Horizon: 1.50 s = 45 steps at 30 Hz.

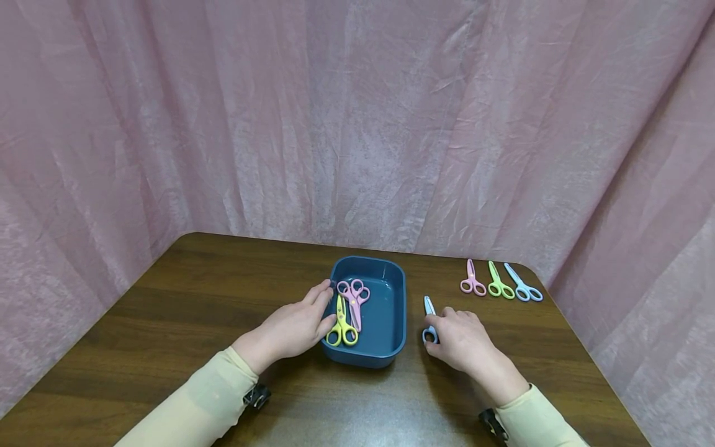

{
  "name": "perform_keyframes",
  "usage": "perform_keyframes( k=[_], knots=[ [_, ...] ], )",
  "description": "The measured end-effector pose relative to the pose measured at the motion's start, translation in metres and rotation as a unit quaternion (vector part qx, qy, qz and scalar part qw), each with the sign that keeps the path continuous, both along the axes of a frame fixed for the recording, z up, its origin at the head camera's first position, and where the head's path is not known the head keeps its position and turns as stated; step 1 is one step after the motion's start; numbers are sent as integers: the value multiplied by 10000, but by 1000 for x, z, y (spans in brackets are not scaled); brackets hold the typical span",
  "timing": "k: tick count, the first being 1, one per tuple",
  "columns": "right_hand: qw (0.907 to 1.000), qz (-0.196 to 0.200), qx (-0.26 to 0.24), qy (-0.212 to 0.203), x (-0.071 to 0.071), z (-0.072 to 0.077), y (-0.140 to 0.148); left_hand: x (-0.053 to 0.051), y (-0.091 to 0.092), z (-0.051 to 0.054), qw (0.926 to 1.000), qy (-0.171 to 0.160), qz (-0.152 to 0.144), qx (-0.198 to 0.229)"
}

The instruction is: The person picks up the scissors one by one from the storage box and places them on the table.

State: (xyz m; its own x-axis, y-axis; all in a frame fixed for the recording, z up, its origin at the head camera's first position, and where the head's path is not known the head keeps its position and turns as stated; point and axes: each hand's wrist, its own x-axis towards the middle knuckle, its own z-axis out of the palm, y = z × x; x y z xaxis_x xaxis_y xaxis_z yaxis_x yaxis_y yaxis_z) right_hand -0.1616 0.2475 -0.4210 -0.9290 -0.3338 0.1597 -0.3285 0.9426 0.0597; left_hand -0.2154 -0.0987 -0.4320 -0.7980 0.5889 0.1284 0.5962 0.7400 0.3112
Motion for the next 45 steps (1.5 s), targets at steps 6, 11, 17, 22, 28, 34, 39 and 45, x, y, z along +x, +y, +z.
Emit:
perform_keyframes(
  k=[6, 11, 17, 22, 28, 34, 39, 45],
  knots=[
    [9998, 31, -51, -172, 0, -1, 1, 0, 0, 0, 10000, -31, 17, -1],
    [9997, 25, -66, -250, 0, -2, 1, 0, 0, 0, 10000, -64, 29, 0],
    [9995, 1, -73, -304, -1, -3, 1, 0, 0, 0, 10000, -76, 36, 4],
    [9993, -20, -104, -371, -1, -2, 1, 0, 0, -1, 9999, -102, 47, 12],
    [9991, -98, -140, -387, 3, -2, 1, 1, 1, -1, 9998, -173, 53, 7],
    [9999, -112, -26, -102, 15, -2, 1, 2, 2, 0, 9998, -211, 45, -11],
    [10000, -18, -43, -48, 27, 0, -3, 0, 1, 0, 9998, -191, 68, -48],
    [9996, 153, -75, -232, 38, 0, -5, -1, 0, 0, 9995, -263, 140, -90]
  ],
)
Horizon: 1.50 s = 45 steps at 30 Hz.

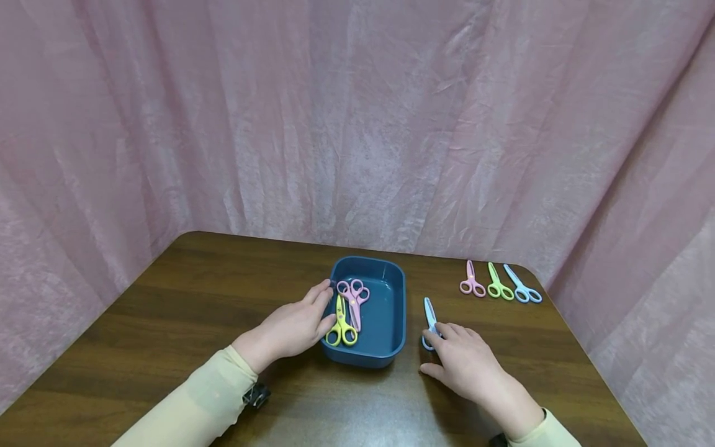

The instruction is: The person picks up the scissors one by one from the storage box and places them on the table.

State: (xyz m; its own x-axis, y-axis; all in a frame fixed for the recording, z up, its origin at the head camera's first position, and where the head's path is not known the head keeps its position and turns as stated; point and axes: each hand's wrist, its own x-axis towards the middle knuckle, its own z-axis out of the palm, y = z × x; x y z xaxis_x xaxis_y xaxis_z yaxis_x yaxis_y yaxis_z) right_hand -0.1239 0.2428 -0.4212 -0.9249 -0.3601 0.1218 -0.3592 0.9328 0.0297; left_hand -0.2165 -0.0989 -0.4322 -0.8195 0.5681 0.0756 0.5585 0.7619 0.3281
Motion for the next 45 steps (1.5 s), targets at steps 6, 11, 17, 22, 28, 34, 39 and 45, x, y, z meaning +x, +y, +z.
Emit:
perform_keyframes(
  k=[6, 11, 17, 22, 28, 34, 39, 45],
  knots=[
    [9994, 0, -66, -337, 5, -2, -1, 1, 0, 2, 10000, 34, -31, 22],
    [9983, -38, -84, -583, 6, -4, -1, 1, 0, 2, 9999, 51, -65, 75],
    [9978, -37, -152, -649, 6, -5, -1, 1, 0, 1, 9998, 100, -109, 105],
    [9977, -40, -203, -642, 5, -6, 0, 0, 0, 1, 9998, 103, -128, 94],
    [9981, 24, -219, -570, 2, -6, 1, 0, -1, 1, 9999, 108, -111, 66],
    [9977, -20, -274, -614, -6, -5, 1, 0, -1, 1, 9999, 90, -86, 77],
    [9980, -22, -223, -595, -14, -4, 2, 0, -1, 1, 9999, 102, -102, 81],
    [9976, -129, -198, -645, -24, -4, 3, 1, -1, 2, 9999, 91, -102, 76]
  ],
)
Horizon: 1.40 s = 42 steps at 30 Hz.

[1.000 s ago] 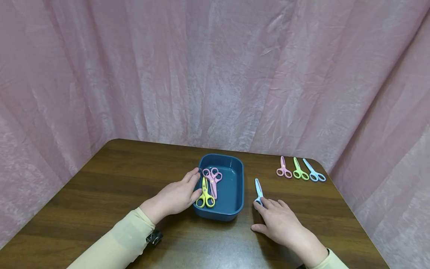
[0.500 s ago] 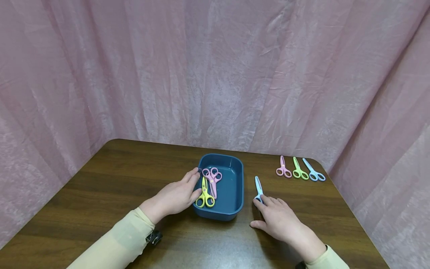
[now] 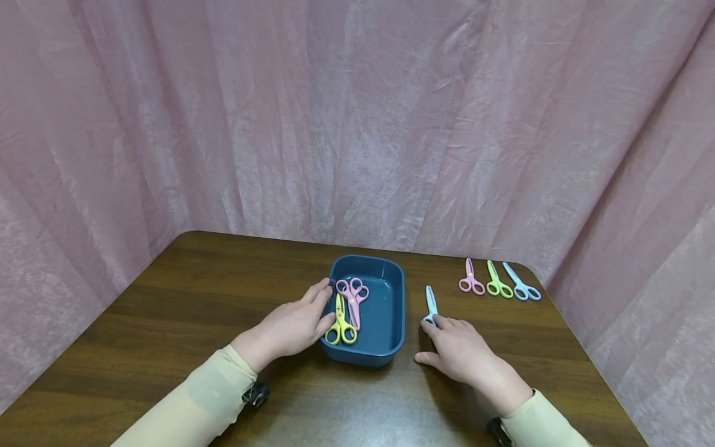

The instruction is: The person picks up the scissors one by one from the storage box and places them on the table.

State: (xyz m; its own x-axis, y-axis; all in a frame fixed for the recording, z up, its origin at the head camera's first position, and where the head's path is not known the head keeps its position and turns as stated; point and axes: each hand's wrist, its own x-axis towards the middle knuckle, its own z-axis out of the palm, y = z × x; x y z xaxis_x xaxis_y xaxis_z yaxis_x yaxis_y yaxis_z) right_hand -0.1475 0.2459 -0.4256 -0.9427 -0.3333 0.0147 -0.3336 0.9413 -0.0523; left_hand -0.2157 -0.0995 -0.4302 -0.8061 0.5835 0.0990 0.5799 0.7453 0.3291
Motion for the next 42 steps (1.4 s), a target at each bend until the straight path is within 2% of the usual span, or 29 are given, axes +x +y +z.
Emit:
perform_keyframes(
  k=[6, 19, 31, 42],
  knots=[
    [9999, -102, 12, -35, -9, 1, 0, 0, 0, 0, 10000, 15, -6, -7],
    [9990, -71, 225, 371, -31, -3, 8, 0, 0, 0, 10000, -25, 21, -13],
    [9981, -502, 328, -122, -53, 1, 11, 0, 1, -1, 10000, 43, 3, -8],
    [9980, -552, 279, -131, -70, 1, 18, 0, 0, -1, 10000, 4, -5, 24]
  ],
)
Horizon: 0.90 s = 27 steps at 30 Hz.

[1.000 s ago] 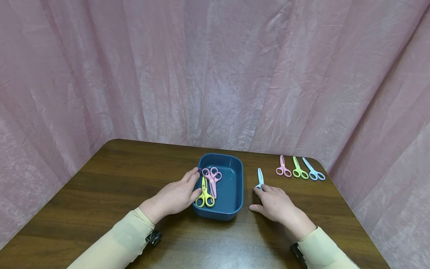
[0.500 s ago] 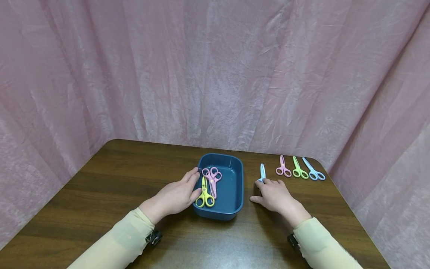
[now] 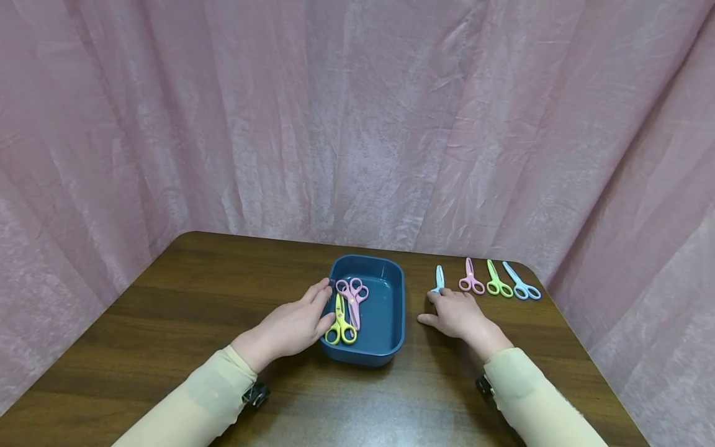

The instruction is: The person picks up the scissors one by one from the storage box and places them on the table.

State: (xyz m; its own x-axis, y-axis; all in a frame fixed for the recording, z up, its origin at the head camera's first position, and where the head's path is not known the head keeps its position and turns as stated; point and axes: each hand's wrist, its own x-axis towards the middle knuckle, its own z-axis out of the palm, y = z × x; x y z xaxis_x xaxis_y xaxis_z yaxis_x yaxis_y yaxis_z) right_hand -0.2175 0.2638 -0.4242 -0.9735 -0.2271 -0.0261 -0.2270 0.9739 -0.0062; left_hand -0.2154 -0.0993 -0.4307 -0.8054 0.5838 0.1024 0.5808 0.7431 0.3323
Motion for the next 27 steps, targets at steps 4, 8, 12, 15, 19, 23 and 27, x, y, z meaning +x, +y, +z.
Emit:
perform_keyframes(
  k=[4, 8, 12, 15, 19, 23, 27],
  knots=[
    [10000, -21, -2, -24, -8, -2, 5, 1, 0, 1, 10000, -14, -2, -8],
    [9999, 37, 65, 96, -17, -9, 12, 1, 1, 1, 10000, -1, 5, -10],
    [10000, -64, 17, -40, -18, -1, 9, 1, 1, 2, 10000, 28, 5, -11],
    [9999, -106, 20, -94, -21, 0, 9, 1, 1, 2, 10000, 31, 0, -9],
    [9998, -166, 20, -148, -25, -1, 11, 1, 1, 2, 10000, 31, -5, -6],
    [9999, -122, -24, -51, -32, -9, 18, 1, 0, 2, 10000, 19, -6, -4],
    [9999, -111, -24, -26, -34, -9, 20, 1, 1, 3, 10000, 17, -16, -2]
  ],
)
